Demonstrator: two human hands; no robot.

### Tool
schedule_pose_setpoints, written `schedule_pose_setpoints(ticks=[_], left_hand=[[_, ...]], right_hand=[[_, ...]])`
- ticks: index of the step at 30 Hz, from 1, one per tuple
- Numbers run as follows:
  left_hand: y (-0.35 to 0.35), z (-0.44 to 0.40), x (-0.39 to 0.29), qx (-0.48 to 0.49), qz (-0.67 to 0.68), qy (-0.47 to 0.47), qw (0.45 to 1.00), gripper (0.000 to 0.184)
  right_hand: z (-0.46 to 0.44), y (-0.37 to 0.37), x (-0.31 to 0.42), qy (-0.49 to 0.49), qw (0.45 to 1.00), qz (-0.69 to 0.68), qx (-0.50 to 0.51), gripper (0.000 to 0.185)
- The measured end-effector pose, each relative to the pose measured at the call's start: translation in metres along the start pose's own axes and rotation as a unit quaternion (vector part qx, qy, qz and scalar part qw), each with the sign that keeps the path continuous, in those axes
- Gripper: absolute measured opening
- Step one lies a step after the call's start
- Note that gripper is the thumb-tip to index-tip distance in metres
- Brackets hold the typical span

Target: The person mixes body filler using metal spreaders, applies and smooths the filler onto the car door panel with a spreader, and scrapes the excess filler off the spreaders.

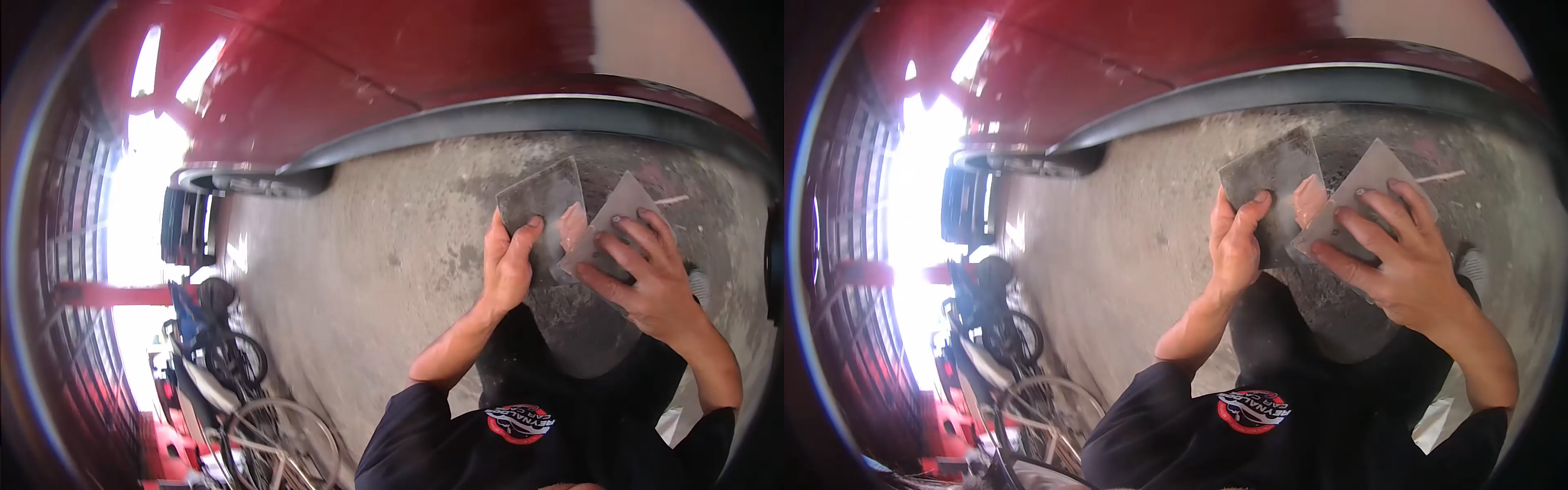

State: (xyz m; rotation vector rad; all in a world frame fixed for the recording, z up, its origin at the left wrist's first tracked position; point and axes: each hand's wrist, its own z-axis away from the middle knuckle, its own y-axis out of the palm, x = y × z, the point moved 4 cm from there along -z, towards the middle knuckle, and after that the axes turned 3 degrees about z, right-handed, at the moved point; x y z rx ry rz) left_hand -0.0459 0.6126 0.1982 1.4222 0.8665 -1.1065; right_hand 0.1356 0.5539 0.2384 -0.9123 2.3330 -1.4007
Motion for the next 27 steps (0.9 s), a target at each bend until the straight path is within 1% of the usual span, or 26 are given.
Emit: schedule_pose_setpoints(ticks=[1, 2, 4, 5, 7, 8, 10, 11, 12, 13, 14, 15, 16, 17, 18, 19, 20, 21, 22, 23, 24, 25, 26, 27], left_hand=[[0.007, -0.001, -0.006, 0.000, -0.012, -0.013, 1.000, 0.030], [0.016, -0.002, -0.010, 0.021, -0.011, -0.018, 1.000, 0.030], [0.034, -0.003, -0.016, 0.058, -0.063, 0.014, 0.996, 0.031], [0.043, -0.004, -0.014, 0.073, -0.064, 0.014, 0.995, 0.031], [0.063, -0.006, -0.013, 0.072, -0.035, 0.014, 0.997, 0.031], [0.075, -0.008, -0.013, 0.086, -0.047, 0.025, 0.995, 0.031], [0.091, -0.019, -0.013, 0.030, -0.112, 0.032, 0.993, 0.035], [0.083, -0.028, -0.012, 0.002, -0.136, 0.041, 0.990, 0.037], [0.076, -0.036, -0.014, -0.025, -0.155, 0.053, 0.986, 0.039], [0.090, -0.043, -0.035, 0.012, -0.069, 0.050, 0.996, 0.042], [0.098, -0.046, -0.058, 0.036, -0.092, 0.081, 0.992, 0.044], [0.091, -0.056, -0.071, 0.110, -0.153, 0.077, 0.979, 0.046], [0.085, -0.071, -0.073, 0.198, -0.202, 0.029, 0.959, 0.043], [0.072, -0.079, -0.072, 0.278, -0.254, -0.034, 0.926, 0.041], [0.060, -0.091, -0.071, 0.287, -0.271, -0.043, 0.918, 0.041], [0.051, -0.109, -0.067, 0.326, -0.325, -0.098, 0.882, 0.039], [0.045, -0.128, -0.059, 0.365, -0.377, -0.151, 0.838, 0.038], [0.042, -0.148, -0.056, 0.385, -0.386, -0.153, 0.824, 0.038], [0.040, -0.162, -0.056, 0.431, -0.348, -0.156, 0.818, 0.036], [0.037, -0.176, -0.054, 0.475, -0.307, -0.163, 0.808, 0.035], [0.039, -0.189, -0.053, 0.481, -0.299, -0.130, 0.814, 0.034], [0.030, -0.203, -0.049, 0.498, -0.302, -0.140, 0.800, 0.034], [0.018, -0.224, -0.044, 0.516, -0.279, -0.164, 0.793, 0.035], [0.017, -0.243, -0.040, 0.536, -0.260, -0.191, 0.780, 0.035]], right_hand=[[0.002, -0.001, 0.006, 0.009, 1.000, 0.021, 0.012, 0.036], [0.004, -0.005, 0.009, 0.026, 0.999, 0.034, 0.011, 0.036], [0.012, -0.013, 0.013, 0.051, 0.997, 0.049, -0.001, 0.035], [0.016, -0.017, 0.013, 0.063, 0.996, 0.058, -0.005, 0.035], [0.028, -0.029, 0.006, 0.107, 0.994, 0.031, -0.013, 0.035], [0.035, -0.035, 0.000, 0.112, 0.992, 0.037, -0.032, 0.035], [0.052, -0.039, -0.014, 0.134, 0.990, -0.009, -0.038, 0.037], [0.063, -0.041, -0.022, 0.149, 0.987, -0.006, -0.062, 0.037], [0.078, -0.031, -0.028, 0.173, 0.976, -0.129, -0.001, 0.040], [0.092, -0.021, -0.036, 0.188, 0.944, -0.261, 0.064, 0.043], [0.105, -0.019, -0.048, 0.201, 0.933, -0.294, 0.058, 0.050], [0.111, -0.020, -0.059, 0.204, 0.931, -0.298, 0.041, 0.050], [0.124, -0.021, -0.081, 0.315, 0.845, -0.423, -0.088, 0.050], [0.139, -0.011, -0.087, 0.415, 0.721, -0.521, -0.192, 0.050], [0.156, -0.001, -0.091, 0.473, 0.567, -0.587, -0.331, 0.050], [0.168, 0.014, -0.092, 0.511, 0.409, -0.607, -0.451, 0.050], [0.171, 0.020, -0.094, 0.511, 0.394, -0.600, -0.474, 0.050], [0.172, 0.027, -0.099, 0.487, 0.353, -0.627, -0.495, 0.047], [0.169, 0.036, -0.100, 0.459, 0.313, -0.652, -0.516, 0.044], [0.162, 0.043, -0.101, 0.459, 0.303, -0.640, -0.536, 0.044], [0.152, 0.053, -0.101, 0.482, 0.264, -0.644, -0.532, 0.043], [0.141, 0.065, -0.097, 0.504, 0.222, -0.649, -0.524, 0.041], [0.138, 0.090, -0.095, 0.518, 0.265, -0.619, -0.528, 0.036], [0.123, 0.094, -0.095, 0.519, 0.250, -0.604, -0.551, 0.036]])
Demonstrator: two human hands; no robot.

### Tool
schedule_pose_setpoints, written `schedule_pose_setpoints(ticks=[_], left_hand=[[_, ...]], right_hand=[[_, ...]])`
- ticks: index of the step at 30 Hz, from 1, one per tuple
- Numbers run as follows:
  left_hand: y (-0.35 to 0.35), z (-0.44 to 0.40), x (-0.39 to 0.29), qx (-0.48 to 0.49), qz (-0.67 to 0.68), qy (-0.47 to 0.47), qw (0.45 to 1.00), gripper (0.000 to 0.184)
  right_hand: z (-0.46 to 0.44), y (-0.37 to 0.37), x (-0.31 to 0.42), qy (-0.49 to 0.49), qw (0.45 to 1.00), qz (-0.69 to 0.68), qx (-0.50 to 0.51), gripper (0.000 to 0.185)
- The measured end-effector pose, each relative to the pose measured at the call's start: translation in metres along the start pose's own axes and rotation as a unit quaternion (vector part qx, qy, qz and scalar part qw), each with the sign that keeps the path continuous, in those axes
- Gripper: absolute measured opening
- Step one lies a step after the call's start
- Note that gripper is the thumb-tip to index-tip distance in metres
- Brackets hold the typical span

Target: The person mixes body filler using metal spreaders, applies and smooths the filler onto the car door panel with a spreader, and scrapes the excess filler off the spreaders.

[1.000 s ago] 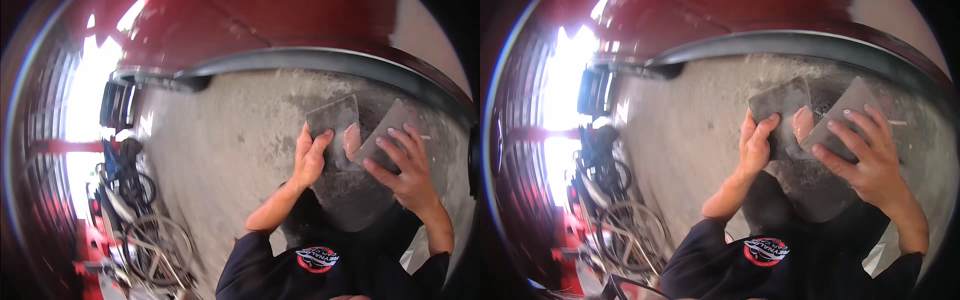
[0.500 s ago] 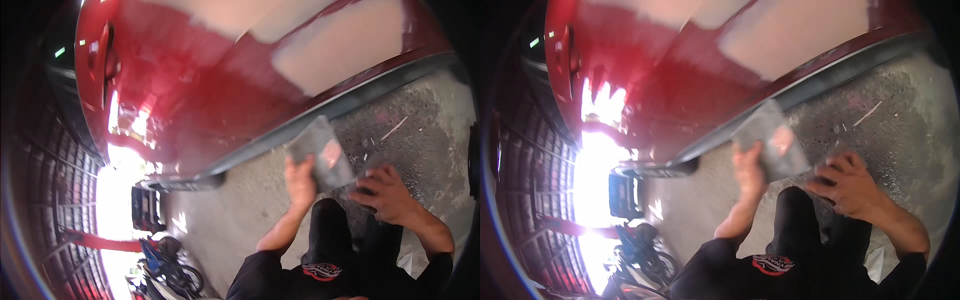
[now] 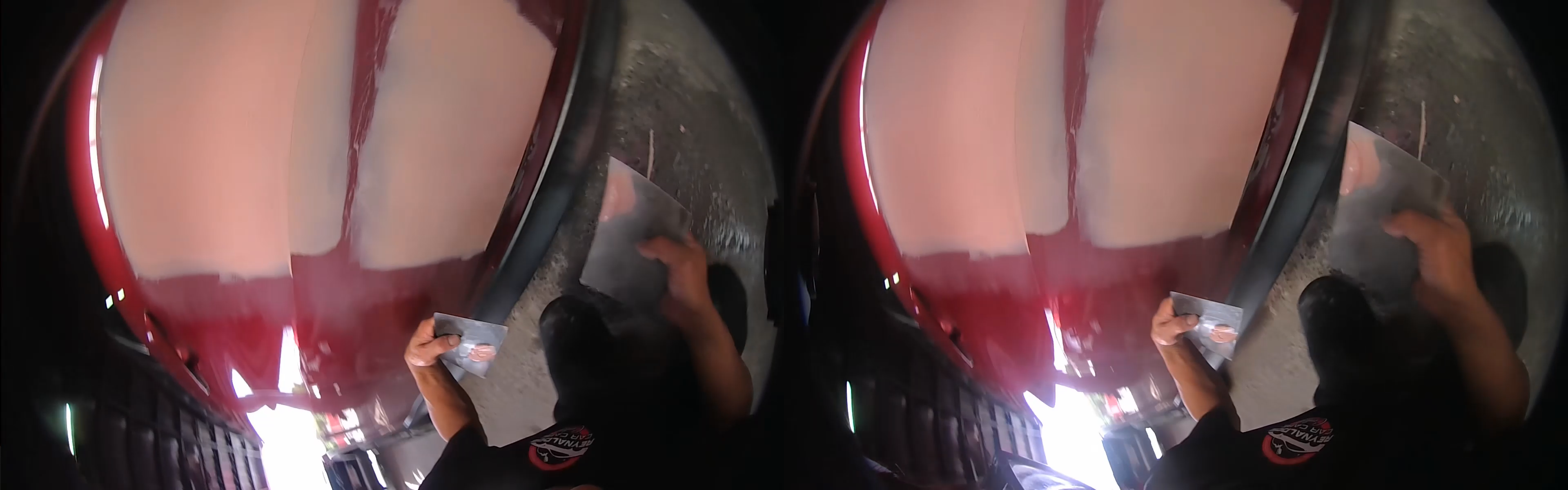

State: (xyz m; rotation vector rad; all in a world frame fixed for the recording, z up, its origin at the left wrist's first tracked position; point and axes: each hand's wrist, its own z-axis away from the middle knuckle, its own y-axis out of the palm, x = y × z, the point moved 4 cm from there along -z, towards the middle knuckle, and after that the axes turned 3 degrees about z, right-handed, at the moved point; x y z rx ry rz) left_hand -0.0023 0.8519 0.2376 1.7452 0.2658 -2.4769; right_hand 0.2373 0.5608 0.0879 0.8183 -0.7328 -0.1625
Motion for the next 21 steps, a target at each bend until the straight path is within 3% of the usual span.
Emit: schedule_pose_setpoints(ticks=[2, 4, 10, 15, 21], left_hand=[[-0.005, -0.010, -0.004, 0.013, -0.022, -0.035, 0.999, 0.033], [0.020, -0.024, -0.018, 0.099, -0.156, -0.138, 0.973, 0.034], [0.016, -0.027, -0.017, 0.214, -0.187, -0.058, 0.957, 0.036], [0.009, -0.027, -0.012, 0.211, -0.185, -0.010, 0.960, 0.034], [0.007, -0.020, -0.011, 0.118, -0.156, -0.006, 0.981, 0.033]], right_hand=[[0.007, 0.038, -0.011, -0.022, 0.998, -0.040, -0.052, 0.033], [0.004, 0.067, -0.017, -0.073, 0.992, -0.072, -0.075, 0.032], [-0.047, 0.120, -0.031, -0.150, 0.978, -0.143, -0.035, 0.032], [-0.089, 0.116, -0.038, -0.185, 0.972, -0.144, -0.031, 0.028], [-0.093, 0.124, -0.042, -0.122, 0.978, -0.169, -0.010, 0.025]])
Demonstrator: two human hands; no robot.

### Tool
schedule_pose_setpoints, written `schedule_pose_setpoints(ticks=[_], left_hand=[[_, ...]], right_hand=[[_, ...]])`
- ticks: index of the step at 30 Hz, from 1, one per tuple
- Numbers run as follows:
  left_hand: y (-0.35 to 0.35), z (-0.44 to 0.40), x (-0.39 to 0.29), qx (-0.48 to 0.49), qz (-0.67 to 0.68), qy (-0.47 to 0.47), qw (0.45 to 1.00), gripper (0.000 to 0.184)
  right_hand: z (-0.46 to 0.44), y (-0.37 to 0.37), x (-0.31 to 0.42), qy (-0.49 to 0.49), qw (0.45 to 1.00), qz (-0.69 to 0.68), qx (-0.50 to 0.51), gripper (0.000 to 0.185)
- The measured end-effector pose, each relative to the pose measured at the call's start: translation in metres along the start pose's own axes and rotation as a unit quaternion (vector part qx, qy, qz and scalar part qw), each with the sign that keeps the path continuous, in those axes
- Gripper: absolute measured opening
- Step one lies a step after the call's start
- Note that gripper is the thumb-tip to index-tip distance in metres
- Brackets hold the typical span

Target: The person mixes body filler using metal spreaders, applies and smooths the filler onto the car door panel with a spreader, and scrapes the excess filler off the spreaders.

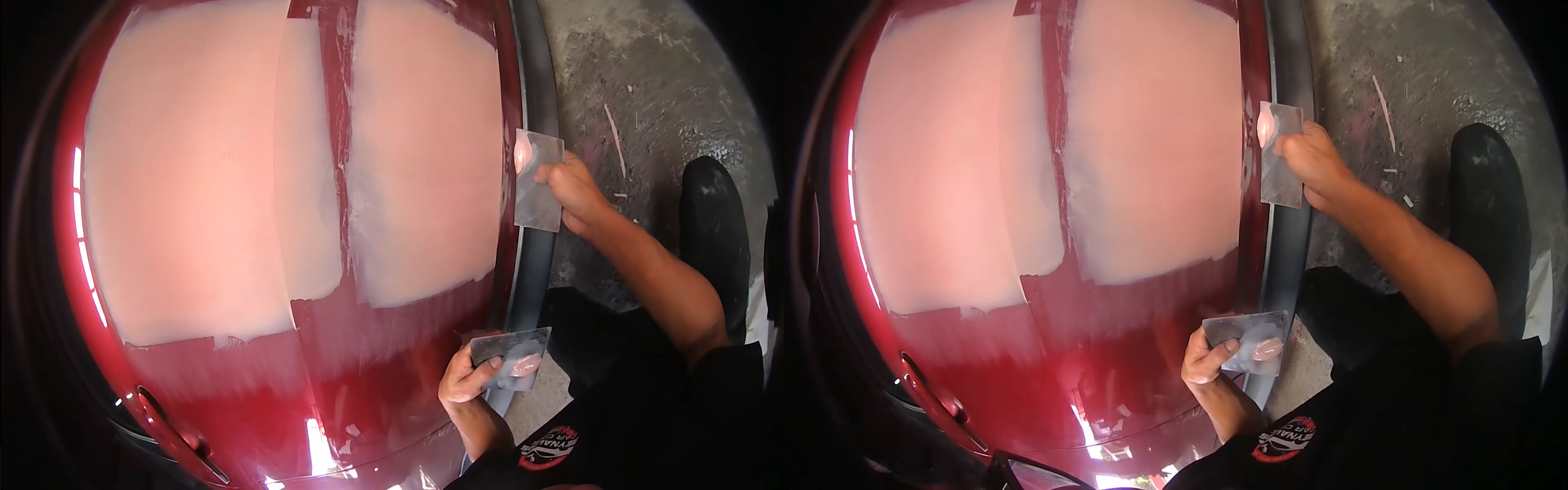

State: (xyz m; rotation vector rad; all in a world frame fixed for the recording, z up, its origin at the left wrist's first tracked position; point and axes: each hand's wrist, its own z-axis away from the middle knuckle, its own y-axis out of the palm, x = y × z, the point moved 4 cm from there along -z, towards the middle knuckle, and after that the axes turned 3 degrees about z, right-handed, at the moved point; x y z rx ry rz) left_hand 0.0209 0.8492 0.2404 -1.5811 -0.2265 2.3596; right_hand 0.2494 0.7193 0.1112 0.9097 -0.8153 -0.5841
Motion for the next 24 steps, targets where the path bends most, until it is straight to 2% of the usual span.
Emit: schedule_pose_setpoints(ticks=[2, 5, 9, 11, 12, 13, 15, 17, 19, 21, 22, 24], left_hand=[[0.001, -0.001, 0.000, -0.027, 0.045, -0.028, 0.998, 0.033], [0.000, -0.002, 0.000, -0.036, 0.030, -0.033, 0.998, 0.034], [0.002, -0.003, -0.003, -0.044, 0.054, -0.037, 0.997, 0.033], [0.002, -0.001, -0.002, -0.062, 0.077, -0.060, 0.993, 0.035], [0.002, 0.000, -0.002, -0.063, 0.076, -0.060, 0.993, 0.035], [0.002, 0.000, -0.001, -0.065, 0.076, -0.058, 0.993, 0.035], [0.004, 0.000, 0.000, -0.069, 0.077, -0.055, 0.993, 0.035], [0.005, 0.000, 0.000, -0.087, 0.088, -0.059, 0.991, 0.036], [0.004, 0.001, 0.002, -0.077, 0.093, -0.051, 0.991, 0.035], [0.003, -0.001, 0.001, -0.065, 0.098, -0.047, 0.992, 0.033], [0.002, 0.000, 0.001, -0.063, 0.100, -0.051, 0.992, 0.033], [0.001, 0.001, 0.002, -0.066, 0.106, -0.062, 0.990, 0.033]], right_hand=[[0.003, 0.003, -0.002, 0.012, 0.999, 0.006, -0.044, 0.024], [-0.001, 0.008, -0.007, -0.016, 0.998, 0.059, -0.023, 0.024], [-0.003, 0.025, 0.001, -0.006, 0.997, 0.076, -0.023, 0.025], [0.000, 0.033, 0.005, -0.020, 0.996, 0.090, -0.015, 0.042], [-0.002, 0.037, 0.002, -0.020, 0.996, 0.090, -0.013, 0.042], [-0.006, 0.042, 0.000, -0.016, 0.983, 0.181, -0.037, 0.052], [-0.001, 0.054, 0.006, -0.013, 0.960, 0.273, -0.059, 0.063], [0.017, 0.070, 0.019, 0.013, 0.960, 0.275, -0.056, 0.074], [0.018, 0.068, 0.020, -0.014, 0.949, 0.310, -0.059, 0.066], [0.036, 0.072, 0.036, -0.023, 0.987, 0.142, 0.068, 0.051], [0.042, 0.068, 0.044, -0.016, 0.987, 0.143, 0.067, 0.051], [0.045, 0.039, 0.049, -0.047, 0.998, 0.045, 0.016, 0.037]])
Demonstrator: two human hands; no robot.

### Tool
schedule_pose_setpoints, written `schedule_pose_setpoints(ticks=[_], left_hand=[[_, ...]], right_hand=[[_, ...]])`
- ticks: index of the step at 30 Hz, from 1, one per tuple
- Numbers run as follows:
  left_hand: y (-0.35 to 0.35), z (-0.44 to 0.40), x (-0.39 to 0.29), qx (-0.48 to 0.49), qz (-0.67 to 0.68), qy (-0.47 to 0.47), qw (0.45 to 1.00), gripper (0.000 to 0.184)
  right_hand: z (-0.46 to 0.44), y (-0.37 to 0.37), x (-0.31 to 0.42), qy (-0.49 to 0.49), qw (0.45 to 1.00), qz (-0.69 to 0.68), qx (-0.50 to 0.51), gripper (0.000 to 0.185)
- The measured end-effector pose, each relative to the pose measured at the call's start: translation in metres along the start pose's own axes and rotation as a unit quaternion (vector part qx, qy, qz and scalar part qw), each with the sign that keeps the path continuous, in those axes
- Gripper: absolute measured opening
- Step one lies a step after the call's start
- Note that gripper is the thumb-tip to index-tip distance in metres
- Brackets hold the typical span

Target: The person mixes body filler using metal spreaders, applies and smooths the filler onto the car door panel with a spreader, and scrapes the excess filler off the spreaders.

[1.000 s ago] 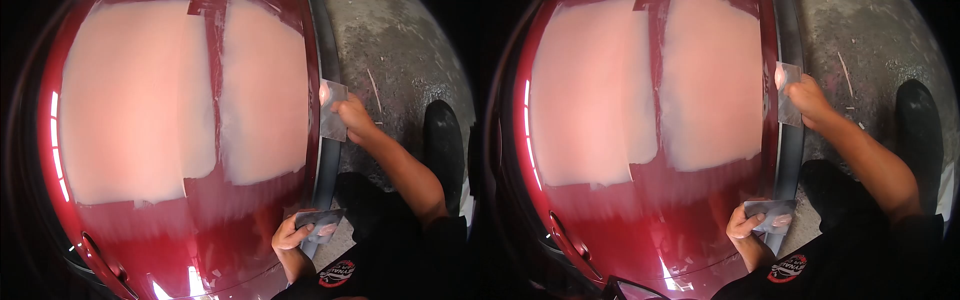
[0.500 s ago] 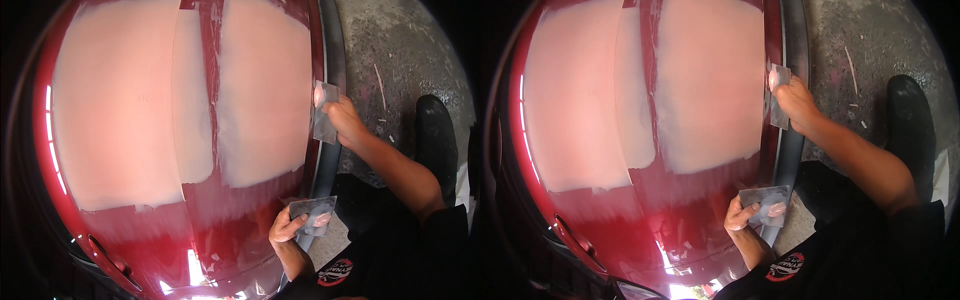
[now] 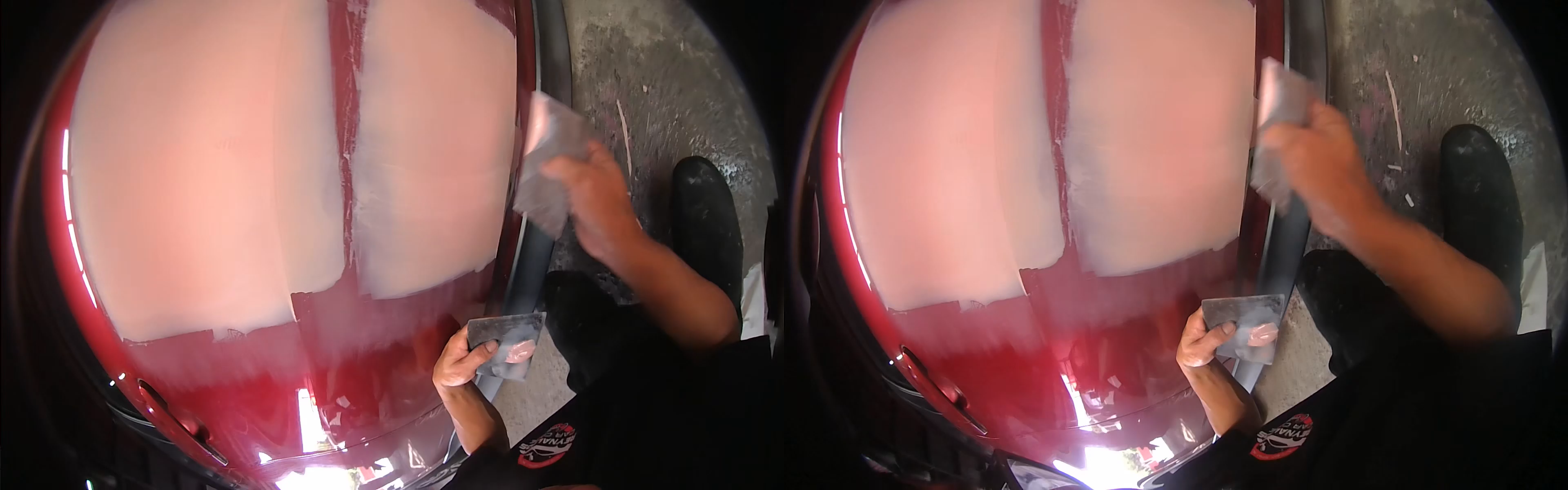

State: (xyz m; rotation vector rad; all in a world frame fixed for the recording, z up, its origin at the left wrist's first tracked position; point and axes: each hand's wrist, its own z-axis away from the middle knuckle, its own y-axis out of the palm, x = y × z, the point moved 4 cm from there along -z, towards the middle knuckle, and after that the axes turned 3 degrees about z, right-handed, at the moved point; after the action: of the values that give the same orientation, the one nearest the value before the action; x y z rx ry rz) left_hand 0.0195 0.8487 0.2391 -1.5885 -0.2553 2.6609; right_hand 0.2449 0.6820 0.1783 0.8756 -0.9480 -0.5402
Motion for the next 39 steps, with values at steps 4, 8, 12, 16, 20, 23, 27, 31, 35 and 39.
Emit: schedule_pose_setpoints(ticks=[4, 8, 12, 16, 20, 23, 27, 31, 35, 39], left_hand=[[-0.001, 0.002, -0.001, 0.008, 0.003, -0.013, 1.000, 0.031], [0.001, 0.002, -0.002, 0.005, 0.031, -0.018, 0.999, 0.031], [-0.001, 0.002, -0.002, 0.005, 0.037, -0.020, 0.999, 0.031], [0.000, 0.003, -0.002, 0.011, 0.031, -0.028, 0.999, 0.032], [0.000, 0.004, -0.002, 0.005, 0.033, -0.034, 0.999, 0.034], [-0.001, 0.004, -0.001, 0.006, 0.017, -0.033, 0.999, 0.034], [0.001, 0.002, -0.003, 0.008, 0.017, -0.029, 0.999, 0.034], [0.000, 0.002, -0.004, 0.009, 0.007, -0.030, 0.999, 0.033], [0.001, 0.001, -0.003, 0.008, 0.032, -0.020, 0.999, 0.032], [0.002, 0.002, -0.001, -0.007, 0.035, -0.013, 0.999, 0.031]], right_hand=[[-0.014, -0.041, -0.021, 0.062, 0.994, 0.004, -0.085, 0.031], [-0.022, -0.042, -0.051, 0.109, 0.993, 0.013, -0.039, 0.037], [-0.007, -0.031, -0.067, 0.115, 0.991, 0.070, -0.023, 0.043], [-0.002, -0.021, -0.078, 0.089, 0.988, 0.125, -0.003, 0.046], [-0.014, -0.016, -0.086, 0.107, 0.988, 0.114, -0.018, 0.045], [-0.016, -0.009, -0.086, 0.094, 0.989, 0.118, 0.001, 0.046], [-0.013, 0.017, -0.064, 0.044, 0.964, 0.263, -0.007, 0.051], [-0.004, 0.026, -0.053, 0.080, 0.952, 0.294, 0.014, 0.057], [0.003, 0.032, -0.042, 0.074, 0.955, 0.288, 0.028, 0.064], [0.025, 0.041, -0.003, -0.016, 0.980, 0.169, 0.104, 0.055]])
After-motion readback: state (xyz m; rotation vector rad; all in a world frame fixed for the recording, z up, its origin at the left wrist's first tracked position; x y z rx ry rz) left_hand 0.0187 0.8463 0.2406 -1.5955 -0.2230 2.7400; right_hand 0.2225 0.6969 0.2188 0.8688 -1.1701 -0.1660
